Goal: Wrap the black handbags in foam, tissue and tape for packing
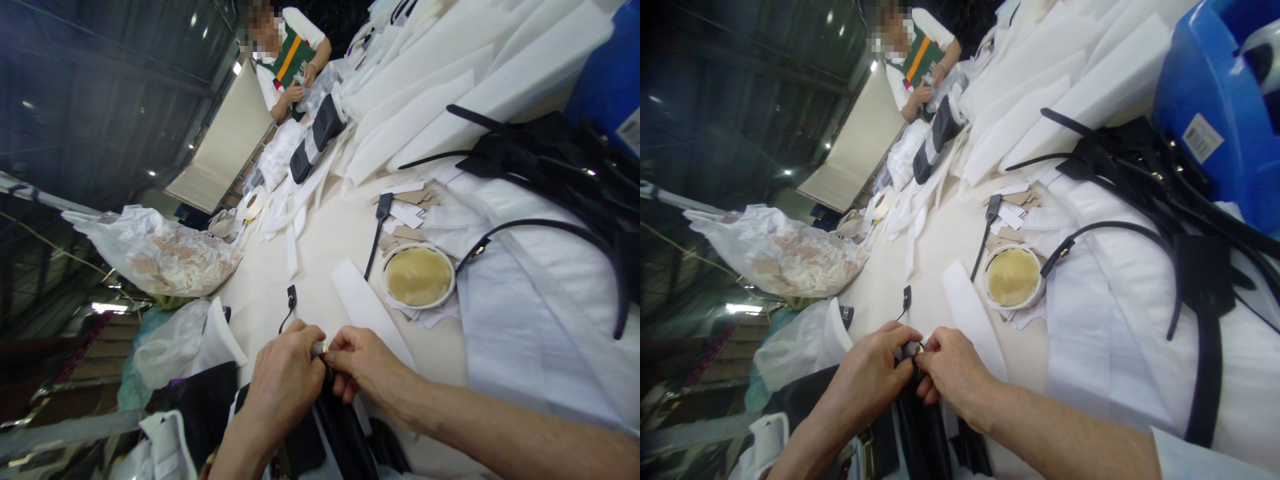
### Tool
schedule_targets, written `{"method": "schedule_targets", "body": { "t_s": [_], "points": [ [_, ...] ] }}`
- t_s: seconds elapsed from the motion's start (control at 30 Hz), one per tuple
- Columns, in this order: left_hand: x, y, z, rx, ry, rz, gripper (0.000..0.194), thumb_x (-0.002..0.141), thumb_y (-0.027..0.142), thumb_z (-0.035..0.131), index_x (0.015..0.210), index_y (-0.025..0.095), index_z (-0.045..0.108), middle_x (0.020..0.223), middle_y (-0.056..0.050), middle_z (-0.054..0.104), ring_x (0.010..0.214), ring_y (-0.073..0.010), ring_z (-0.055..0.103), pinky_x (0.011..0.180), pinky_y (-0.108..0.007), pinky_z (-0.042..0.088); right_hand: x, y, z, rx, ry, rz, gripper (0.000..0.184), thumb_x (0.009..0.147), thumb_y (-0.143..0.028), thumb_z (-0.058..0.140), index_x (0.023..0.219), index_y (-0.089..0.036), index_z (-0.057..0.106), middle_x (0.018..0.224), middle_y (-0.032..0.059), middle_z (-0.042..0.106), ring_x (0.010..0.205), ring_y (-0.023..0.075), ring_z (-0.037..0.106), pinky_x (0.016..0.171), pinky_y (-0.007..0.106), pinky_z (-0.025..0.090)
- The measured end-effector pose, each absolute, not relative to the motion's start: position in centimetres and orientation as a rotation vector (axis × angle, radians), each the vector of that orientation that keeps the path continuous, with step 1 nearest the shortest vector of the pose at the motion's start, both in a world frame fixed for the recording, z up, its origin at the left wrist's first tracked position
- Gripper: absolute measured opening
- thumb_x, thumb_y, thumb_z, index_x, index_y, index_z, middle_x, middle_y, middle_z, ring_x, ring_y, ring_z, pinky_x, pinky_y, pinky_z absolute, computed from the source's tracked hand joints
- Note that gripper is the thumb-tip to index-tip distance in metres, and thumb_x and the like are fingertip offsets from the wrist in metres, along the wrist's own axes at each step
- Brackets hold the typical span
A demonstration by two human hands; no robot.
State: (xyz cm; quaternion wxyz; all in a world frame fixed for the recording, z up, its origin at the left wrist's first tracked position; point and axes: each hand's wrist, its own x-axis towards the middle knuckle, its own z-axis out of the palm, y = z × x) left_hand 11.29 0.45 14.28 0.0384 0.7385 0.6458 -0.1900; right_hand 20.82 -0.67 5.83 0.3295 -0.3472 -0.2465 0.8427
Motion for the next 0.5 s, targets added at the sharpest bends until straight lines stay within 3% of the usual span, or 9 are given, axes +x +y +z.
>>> {"method": "schedule_targets", "body": {
  "t_s": [0.2,0.37,0.5],
  "points": [
    [11.4,2.1,14.5,2.324,1.943,-0.741,0.029,0.066,0.006,0.045,0.079,0.02,0.067,0.076,-0.004,0.065,0.073,-0.0214,0.061,0.064,-0.03,0.038,20.7,-1.2,5.8,-0.973,-0.532,2.138,0.014,0.087,-0.006,0.042,0.082,-0.019,0.041,0.041,-0.0087,0.053,0.036,0.0082,0.048,0.039,0.016,0.039],
    [10.8,1.9,14.4,2.302,1.86,-0.764,0.037,0.072,0.009,0.043,0.094,0.025,0.067,0.087,-0.004,0.064,0.077,-0.0191,0.061,0.066,-0.028,0.039,20.7,-1.1,6.1,-0.941,-0.622,2.163,0.022,0.083,-0.002,0.046,0.07,-0.019,0.044,0.037,-0.0104,0.046,0.034,0.0059,0.044,0.036,0.014,0.035],
    [11.3,2.3,14.8,2.344,1.669,-0.996,0.028,0.075,0.012,0.04,0.076,0.024,0.066,0.08,-0.004,0.06,0.069,-0.0178,0.06,0.058,-0.027,0.034,20.8,-0.7,6.3,-1.009,-0.707,2.197,0.026,0.082,-0.001,0.045,0.063,-0.018,0.045,0.034,-0.0095,0.044,0.031,0.0048,0.042,0.033,0.013,0.034]
  ]
}}
